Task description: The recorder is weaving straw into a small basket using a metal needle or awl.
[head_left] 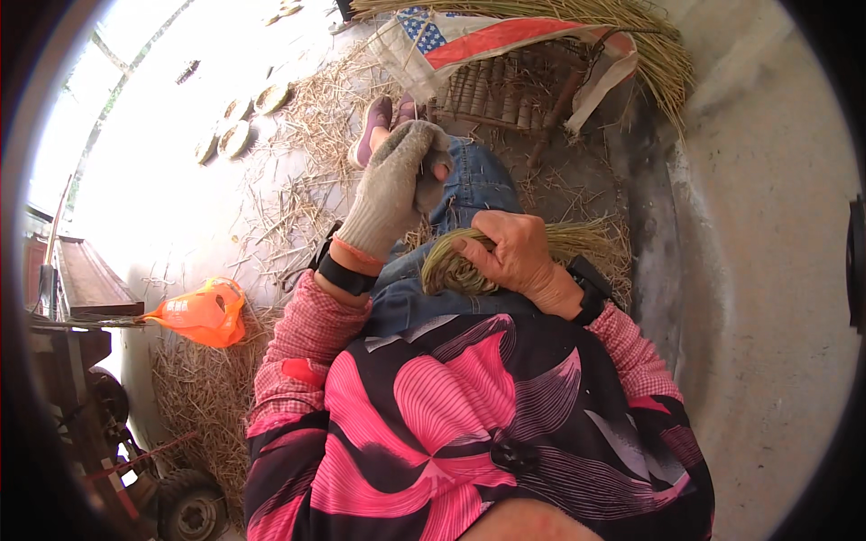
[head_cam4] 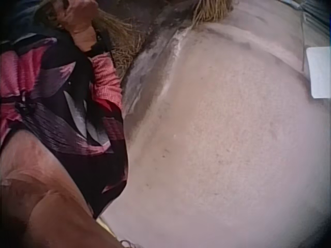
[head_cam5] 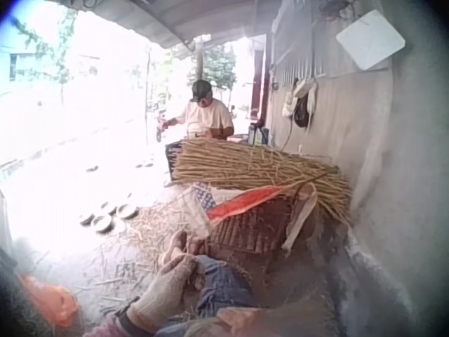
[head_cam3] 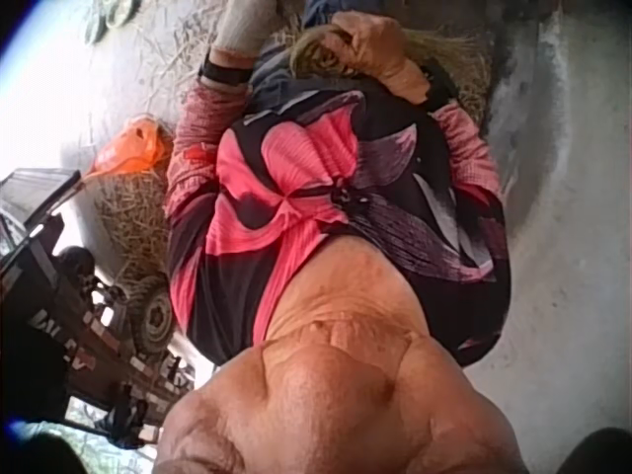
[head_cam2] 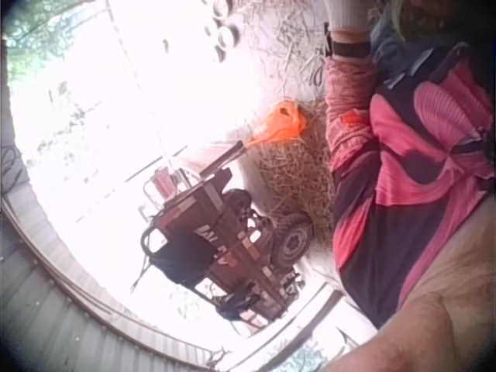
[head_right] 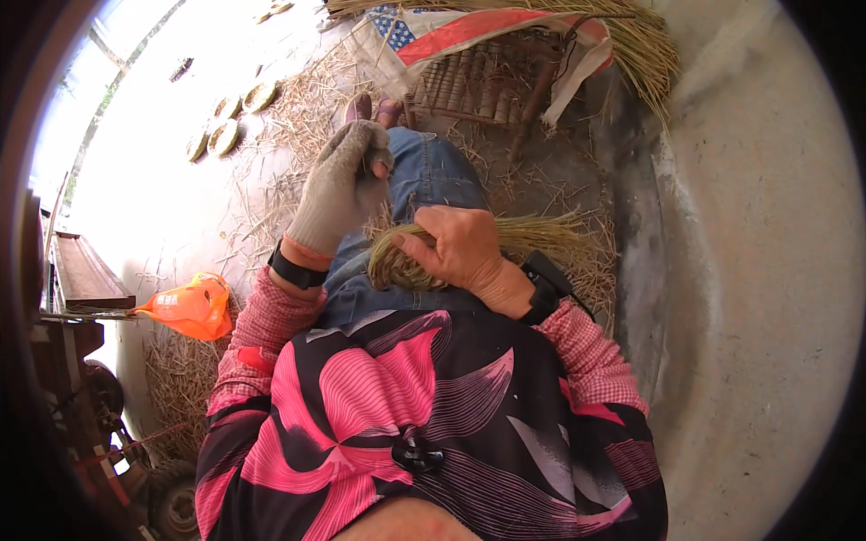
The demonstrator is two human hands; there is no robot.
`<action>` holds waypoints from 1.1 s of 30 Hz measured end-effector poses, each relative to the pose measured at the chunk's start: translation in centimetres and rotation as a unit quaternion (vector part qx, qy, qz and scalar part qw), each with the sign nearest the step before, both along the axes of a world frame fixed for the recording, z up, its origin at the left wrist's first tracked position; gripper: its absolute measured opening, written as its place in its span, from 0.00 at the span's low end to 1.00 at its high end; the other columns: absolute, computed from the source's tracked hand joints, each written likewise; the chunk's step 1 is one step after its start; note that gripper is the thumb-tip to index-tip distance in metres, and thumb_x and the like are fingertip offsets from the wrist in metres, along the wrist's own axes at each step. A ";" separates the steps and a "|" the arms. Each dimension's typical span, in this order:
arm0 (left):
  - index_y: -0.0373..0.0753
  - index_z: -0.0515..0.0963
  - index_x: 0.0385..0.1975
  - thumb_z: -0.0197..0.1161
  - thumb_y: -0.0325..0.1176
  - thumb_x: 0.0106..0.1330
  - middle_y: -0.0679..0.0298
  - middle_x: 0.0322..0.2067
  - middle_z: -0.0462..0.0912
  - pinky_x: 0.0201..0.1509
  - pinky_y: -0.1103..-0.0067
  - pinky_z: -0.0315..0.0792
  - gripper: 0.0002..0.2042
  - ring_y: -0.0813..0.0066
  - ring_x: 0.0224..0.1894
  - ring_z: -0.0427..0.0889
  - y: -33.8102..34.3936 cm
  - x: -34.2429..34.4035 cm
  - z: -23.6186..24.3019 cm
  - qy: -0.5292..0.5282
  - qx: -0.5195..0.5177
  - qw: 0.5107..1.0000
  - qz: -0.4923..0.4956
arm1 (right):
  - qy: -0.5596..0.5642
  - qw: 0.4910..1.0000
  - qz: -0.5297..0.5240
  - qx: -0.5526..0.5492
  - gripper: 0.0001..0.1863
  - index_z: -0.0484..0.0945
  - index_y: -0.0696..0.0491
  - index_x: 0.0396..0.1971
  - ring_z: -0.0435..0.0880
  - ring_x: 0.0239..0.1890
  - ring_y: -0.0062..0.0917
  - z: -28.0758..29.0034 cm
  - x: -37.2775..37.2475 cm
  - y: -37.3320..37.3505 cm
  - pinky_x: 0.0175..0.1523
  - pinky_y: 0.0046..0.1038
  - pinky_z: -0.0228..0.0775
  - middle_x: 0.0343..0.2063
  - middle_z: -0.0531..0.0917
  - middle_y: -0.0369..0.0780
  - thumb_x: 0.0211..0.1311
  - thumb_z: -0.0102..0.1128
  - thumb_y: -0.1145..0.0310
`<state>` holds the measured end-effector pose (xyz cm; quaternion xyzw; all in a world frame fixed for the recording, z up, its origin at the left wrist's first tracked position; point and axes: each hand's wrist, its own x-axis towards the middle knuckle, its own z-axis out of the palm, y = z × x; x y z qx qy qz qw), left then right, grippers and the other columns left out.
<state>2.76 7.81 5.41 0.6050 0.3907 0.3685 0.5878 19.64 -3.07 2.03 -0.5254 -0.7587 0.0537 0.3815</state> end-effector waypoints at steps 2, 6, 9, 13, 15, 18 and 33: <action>0.34 0.74 0.40 0.54 0.21 0.63 0.61 0.32 0.78 0.40 0.81 0.72 0.07 0.77 0.30 0.78 0.0 -0.2 -1.5 -0.037 -0.011 0.998 -0.052 | 0.008 1.000 0.005 -0.007 0.22 0.71 0.50 0.16 0.79 0.21 0.37 0.3 -0.1 0.0 0.26 0.35 0.69 0.17 0.76 0.39 0.57 0.65 0.49; 0.37 0.77 0.42 0.52 0.35 0.72 0.61 0.33 0.78 0.39 0.80 0.73 0.10 0.76 0.32 0.79 -1.5 0.3 0.3 0.097 0.054 0.966 -0.232 | 0.043 0.999 0.020 0.001 0.21 0.72 0.54 0.18 0.78 0.20 0.39 -0.5 0.4 0.0 0.24 0.34 0.67 0.17 0.74 0.42 0.58 0.66 0.53; 0.38 0.77 0.45 0.54 0.32 0.70 0.63 0.36 0.79 0.35 0.82 0.72 0.10 0.78 0.32 0.80 -1.3 -0.1 -3.2 0.077 0.296 0.918 -0.254 | 0.068 0.996 0.043 0.050 0.21 0.72 0.54 0.19 0.78 0.21 0.40 -1.1 -0.3 0.2 0.25 0.35 0.67 0.17 0.74 0.42 0.61 0.63 0.54; 0.37 0.77 0.46 0.55 0.28 0.65 0.64 0.39 0.78 0.30 0.84 0.70 0.11 0.80 0.27 0.76 0.1 -0.7 -4.6 0.076 0.604 0.769 -0.197 | 0.034 0.997 0.067 -0.004 0.20 0.73 0.55 0.20 0.78 0.22 0.40 -1.1 0.4 0.0 0.26 0.35 0.68 0.18 0.75 0.43 0.65 0.59 0.54; 0.37 0.77 0.45 0.54 0.26 0.62 0.64 0.39 0.78 0.26 0.85 0.66 0.12 0.82 0.24 0.72 -1.7 -1.8 -1.2 0.157 0.305 0.888 -0.305 | 0.062 0.994 0.081 -0.033 0.21 0.74 0.55 0.21 0.78 0.21 0.41 -1.7 0.8 -0.3 0.26 0.34 0.67 0.18 0.75 0.43 0.68 0.55 0.54; 0.34 0.75 0.46 0.61 0.25 0.53 0.60 0.35 0.77 0.30 0.80 0.69 0.18 0.74 0.25 0.75 -2.4 -3.6 -2.5 0.170 0.168 0.925 -0.294 | 0.092 0.992 0.071 -0.052 0.22 0.73 0.51 0.20 0.78 0.24 0.44 -2.5 0.6 -0.5 0.27 0.40 0.67 0.19 0.76 0.43 0.69 0.51 0.51; 0.42 0.72 0.38 0.57 0.44 0.66 0.50 0.23 0.80 0.31 0.58 0.71 0.12 0.47 0.30 0.81 -6.9 -3.1 -1.7 0.391 0.291 0.865 -0.116 | -0.100 0.991 0.081 -0.023 0.17 0.70 0.52 0.30 0.82 0.28 0.41 0.1 2.5 0.7 0.28 0.40 0.72 0.23 0.80 0.42 0.66 0.54 0.53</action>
